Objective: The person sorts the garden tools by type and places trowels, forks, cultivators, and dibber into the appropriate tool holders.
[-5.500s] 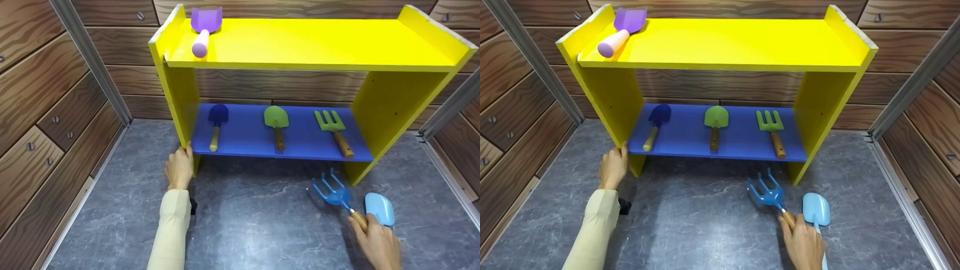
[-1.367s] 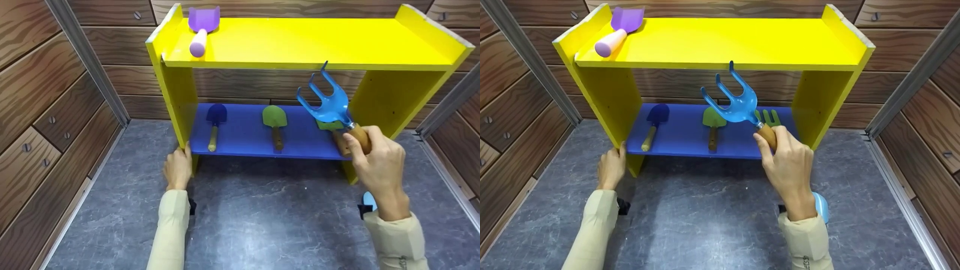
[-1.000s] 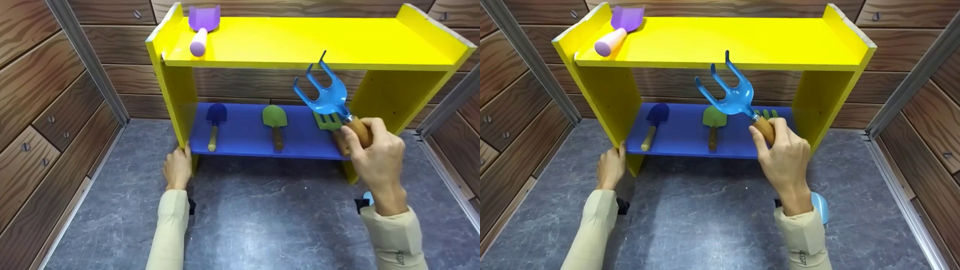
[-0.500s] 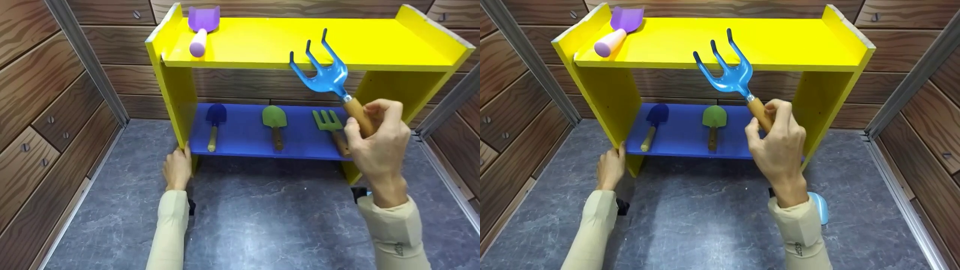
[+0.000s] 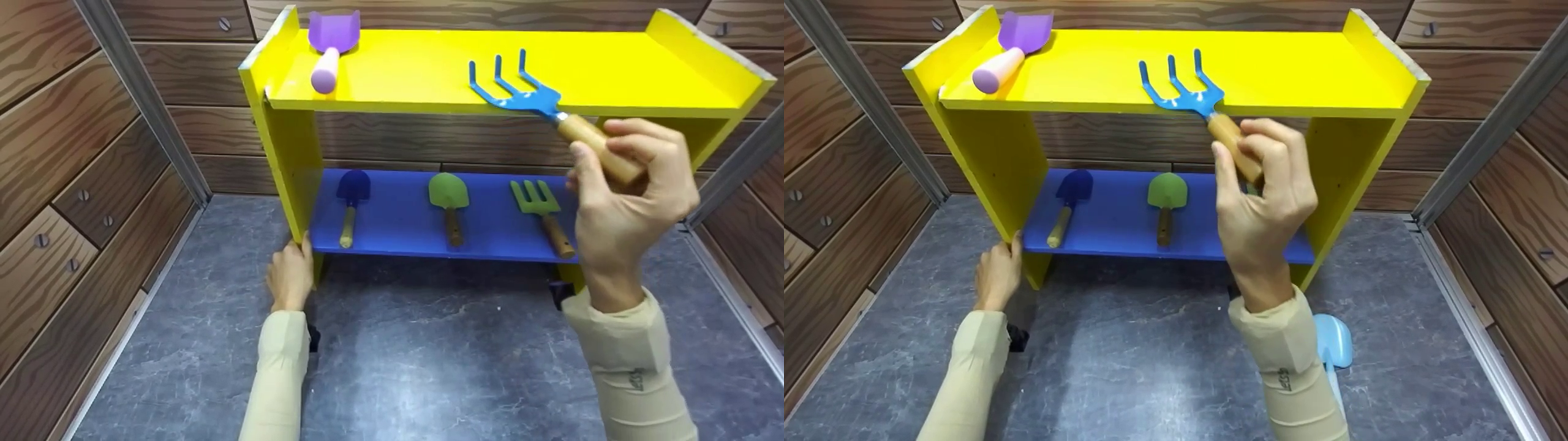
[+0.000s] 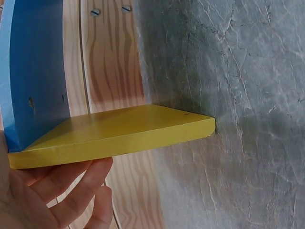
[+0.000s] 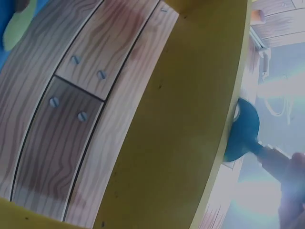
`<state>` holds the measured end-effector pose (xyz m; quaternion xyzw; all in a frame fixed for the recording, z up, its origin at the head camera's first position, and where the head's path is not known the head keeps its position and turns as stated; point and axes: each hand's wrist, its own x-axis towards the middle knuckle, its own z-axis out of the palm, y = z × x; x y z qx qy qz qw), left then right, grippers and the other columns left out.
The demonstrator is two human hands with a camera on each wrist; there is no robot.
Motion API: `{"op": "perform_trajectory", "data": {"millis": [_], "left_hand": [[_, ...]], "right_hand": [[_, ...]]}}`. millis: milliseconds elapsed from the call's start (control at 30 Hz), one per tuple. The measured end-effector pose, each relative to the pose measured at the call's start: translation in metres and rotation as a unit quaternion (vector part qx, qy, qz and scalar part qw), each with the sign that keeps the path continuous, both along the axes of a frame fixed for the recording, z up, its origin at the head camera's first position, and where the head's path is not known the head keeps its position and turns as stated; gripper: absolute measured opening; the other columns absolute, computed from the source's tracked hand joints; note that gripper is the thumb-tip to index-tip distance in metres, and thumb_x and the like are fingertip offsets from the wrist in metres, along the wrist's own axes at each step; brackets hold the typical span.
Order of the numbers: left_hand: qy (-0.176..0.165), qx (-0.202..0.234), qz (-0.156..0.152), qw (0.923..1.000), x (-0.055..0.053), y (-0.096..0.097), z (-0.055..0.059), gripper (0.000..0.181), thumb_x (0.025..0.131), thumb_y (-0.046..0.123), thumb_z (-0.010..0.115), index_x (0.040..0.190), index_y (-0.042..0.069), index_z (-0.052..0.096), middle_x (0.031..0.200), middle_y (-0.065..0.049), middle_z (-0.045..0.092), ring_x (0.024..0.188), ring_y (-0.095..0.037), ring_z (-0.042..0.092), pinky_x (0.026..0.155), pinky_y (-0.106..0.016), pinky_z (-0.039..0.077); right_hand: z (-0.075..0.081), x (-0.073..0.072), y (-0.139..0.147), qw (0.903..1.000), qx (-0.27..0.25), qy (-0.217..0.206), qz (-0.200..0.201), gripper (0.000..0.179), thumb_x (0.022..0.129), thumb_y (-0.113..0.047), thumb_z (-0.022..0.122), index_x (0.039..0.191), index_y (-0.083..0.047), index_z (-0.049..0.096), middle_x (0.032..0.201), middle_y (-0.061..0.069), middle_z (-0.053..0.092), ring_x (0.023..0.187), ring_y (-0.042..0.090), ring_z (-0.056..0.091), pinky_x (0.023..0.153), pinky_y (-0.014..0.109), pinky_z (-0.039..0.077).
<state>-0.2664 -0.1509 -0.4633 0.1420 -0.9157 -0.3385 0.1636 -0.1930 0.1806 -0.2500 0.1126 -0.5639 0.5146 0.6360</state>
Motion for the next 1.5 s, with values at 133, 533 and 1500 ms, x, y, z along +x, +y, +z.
{"op": "perform_trajectory", "data": {"millis": [133,533,1500], "left_hand": [[0.000,0.001,0.000,1.0000,0.000,0.000,0.000,0.055,0.109,0.043,0.042,0.086,-0.002,0.064,0.085,-0.029,0.069,0.077,-0.052,0.067,0.067,-0.061,0.048],[0.001,-0.001,-0.002,1.0000,-0.001,-0.001,0.000,0.054,0.108,0.043,0.043,0.088,-0.003,0.065,0.089,-0.031,0.069,0.080,-0.054,0.066,0.069,-0.062,0.048],[0.014,-0.011,0.004,0.9998,-0.001,0.000,-0.002,0.053,0.108,0.040,0.045,0.085,-0.004,0.064,0.086,-0.032,0.068,0.076,-0.054,0.065,0.067,-0.063,0.047]], "right_hand": [[0.004,-0.002,-0.007,0.9974,-0.026,0.006,0.067,0.008,0.086,0.013,0.062,0.094,0.012,0.065,0.098,0.021,0.067,0.074,0.024,0.068,0.072,0.030,0.056],[0.006,-0.016,-0.021,0.9984,0.050,-0.027,-0.007,0.020,0.087,0.009,0.073,0.106,0.011,0.068,0.106,0.015,0.070,0.094,0.019,0.066,0.087,0.036,0.055],[0.006,-0.054,-0.033,0.9422,0.281,-0.131,-0.128,0.031,0.098,-0.019,0.070,0.120,0.002,0.072,0.101,0.024,0.065,0.096,0.040,0.054,0.087,0.047,0.038]]}}
